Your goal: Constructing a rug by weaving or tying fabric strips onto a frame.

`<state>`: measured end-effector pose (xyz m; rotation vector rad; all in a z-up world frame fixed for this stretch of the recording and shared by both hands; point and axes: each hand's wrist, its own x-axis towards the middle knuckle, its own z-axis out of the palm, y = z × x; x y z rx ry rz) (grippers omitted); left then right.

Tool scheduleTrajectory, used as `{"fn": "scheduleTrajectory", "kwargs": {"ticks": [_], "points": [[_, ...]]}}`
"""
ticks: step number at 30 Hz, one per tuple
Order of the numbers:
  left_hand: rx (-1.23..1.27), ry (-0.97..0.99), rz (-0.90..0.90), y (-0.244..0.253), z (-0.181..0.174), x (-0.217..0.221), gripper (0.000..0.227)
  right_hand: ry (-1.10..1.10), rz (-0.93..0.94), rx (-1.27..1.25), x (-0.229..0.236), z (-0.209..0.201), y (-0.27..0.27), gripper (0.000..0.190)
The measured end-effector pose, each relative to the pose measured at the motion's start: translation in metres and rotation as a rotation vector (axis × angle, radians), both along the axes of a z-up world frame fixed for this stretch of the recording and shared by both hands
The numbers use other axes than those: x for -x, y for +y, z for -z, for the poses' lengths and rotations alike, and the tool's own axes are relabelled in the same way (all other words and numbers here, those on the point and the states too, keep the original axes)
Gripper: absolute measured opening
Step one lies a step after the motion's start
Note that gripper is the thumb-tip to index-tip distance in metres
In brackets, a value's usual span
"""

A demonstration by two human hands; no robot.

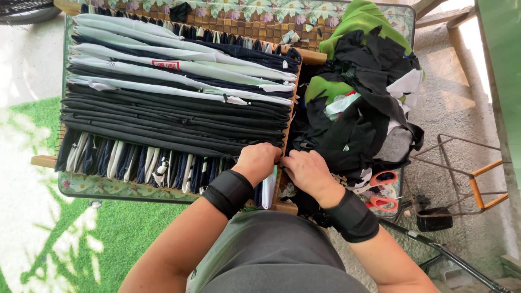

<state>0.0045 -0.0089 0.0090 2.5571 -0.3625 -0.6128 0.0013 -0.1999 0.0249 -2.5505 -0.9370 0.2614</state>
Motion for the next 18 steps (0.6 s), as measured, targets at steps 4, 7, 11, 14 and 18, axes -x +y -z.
{"fn": "scheduleTrajectory", "kwargs": {"ticks": [4,7,11,14,18], "points": [[-0.005,0.020,-0.007,0.006,0.002,0.001,0.013,0.149,0.004,0.029,-0.014,-0.013,0.017,0.013],[0.034,0.096,-0.041,0.011,-0.001,-0.002,0.016,0.330,0.154,0.056,-0.010,-0.017,0.026,0.019],[0.074,0.198,-0.051,0.021,-0.003,0.002,0.031,0.382,0.139,0.038,0.010,-0.022,0.030,0.027],[0.094,0.188,-0.035,0.026,-0.003,0.004,0.036,0.414,0.037,0.151,0.023,-0.042,0.038,0.033],[0.122,0.115,-0.007,0.025,-0.006,0.009,0.039,0.529,0.024,0.196,0.035,-0.039,0.039,0.054]]}}
